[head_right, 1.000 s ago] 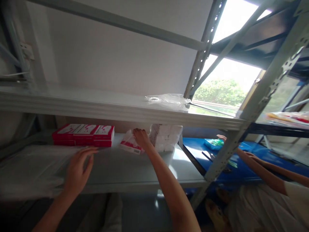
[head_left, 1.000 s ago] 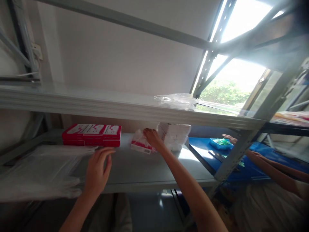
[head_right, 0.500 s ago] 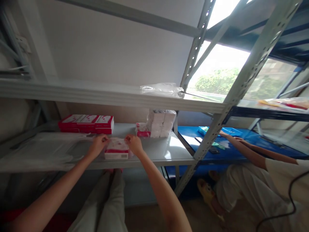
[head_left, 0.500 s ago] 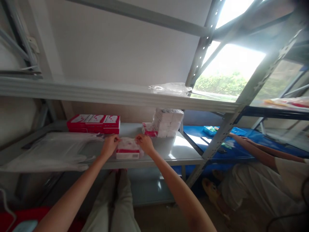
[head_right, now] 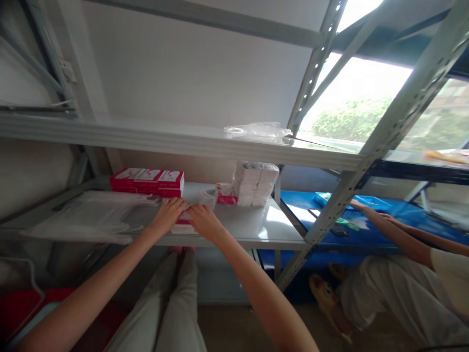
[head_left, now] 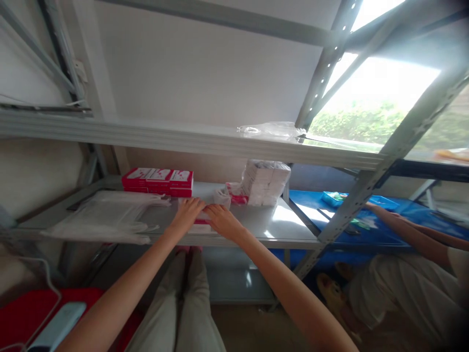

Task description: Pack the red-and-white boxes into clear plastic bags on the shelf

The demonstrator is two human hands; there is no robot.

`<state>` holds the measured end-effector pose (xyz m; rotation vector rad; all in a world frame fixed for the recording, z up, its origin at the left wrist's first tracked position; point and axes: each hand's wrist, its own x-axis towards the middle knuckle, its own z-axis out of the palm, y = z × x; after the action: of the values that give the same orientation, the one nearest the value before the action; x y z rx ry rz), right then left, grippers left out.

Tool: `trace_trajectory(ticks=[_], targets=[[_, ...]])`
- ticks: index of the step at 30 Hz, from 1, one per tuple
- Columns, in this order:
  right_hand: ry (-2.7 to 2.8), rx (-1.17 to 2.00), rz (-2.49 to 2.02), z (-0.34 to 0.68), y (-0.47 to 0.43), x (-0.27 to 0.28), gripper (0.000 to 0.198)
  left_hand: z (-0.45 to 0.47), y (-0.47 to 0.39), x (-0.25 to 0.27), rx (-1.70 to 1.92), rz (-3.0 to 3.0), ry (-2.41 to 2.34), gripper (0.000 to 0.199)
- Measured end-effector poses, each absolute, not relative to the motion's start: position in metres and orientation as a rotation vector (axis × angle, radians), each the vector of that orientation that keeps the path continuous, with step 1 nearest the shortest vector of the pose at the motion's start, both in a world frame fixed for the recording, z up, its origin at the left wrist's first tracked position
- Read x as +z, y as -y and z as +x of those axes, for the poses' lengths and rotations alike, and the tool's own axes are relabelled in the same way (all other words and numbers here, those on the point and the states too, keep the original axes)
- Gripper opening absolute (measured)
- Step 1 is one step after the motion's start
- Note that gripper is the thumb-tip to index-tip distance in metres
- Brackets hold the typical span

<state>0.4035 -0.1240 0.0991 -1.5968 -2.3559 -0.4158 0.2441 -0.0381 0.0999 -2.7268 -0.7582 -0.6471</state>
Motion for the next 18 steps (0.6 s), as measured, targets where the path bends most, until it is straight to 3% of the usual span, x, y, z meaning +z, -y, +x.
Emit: trace_trajectory(ticks=[3,6,9,12,15,18], targets=[[2.389,-0.462,-1.756,0.396,0.106,0.1,0.043,0.229,0.032,0.1,-0.531,-2.664,0.862,0.022],[2.34,-0.512,-1.87,0.4,0.099,0.1,0.048,0.212,0.034,0.103,-0.65,-2.604,0.919,0.021],[2.358,-0.539,-1.824,0.406,0.11,0.103,0.038,0.202,0.045,0.106,-0.771,-2.616,0.773,0.023],[2.454,-0.553,-1.72,0.413,0.133,0.095,0.023,0.197,0.062,0.102,-0.632,-2.744,0.525,0.026],[2.55,-0.449,-1.694,0.42,0.159,0.075,0.019,0.193,0.076,0.085,-0.382,-2.891,0.503,0.027],[2.49,-0.312,-1.839,0.422,0.173,0.054,0.026,0.189,0.08,0.064,-0.357,-2.954,0.717,0.026]])
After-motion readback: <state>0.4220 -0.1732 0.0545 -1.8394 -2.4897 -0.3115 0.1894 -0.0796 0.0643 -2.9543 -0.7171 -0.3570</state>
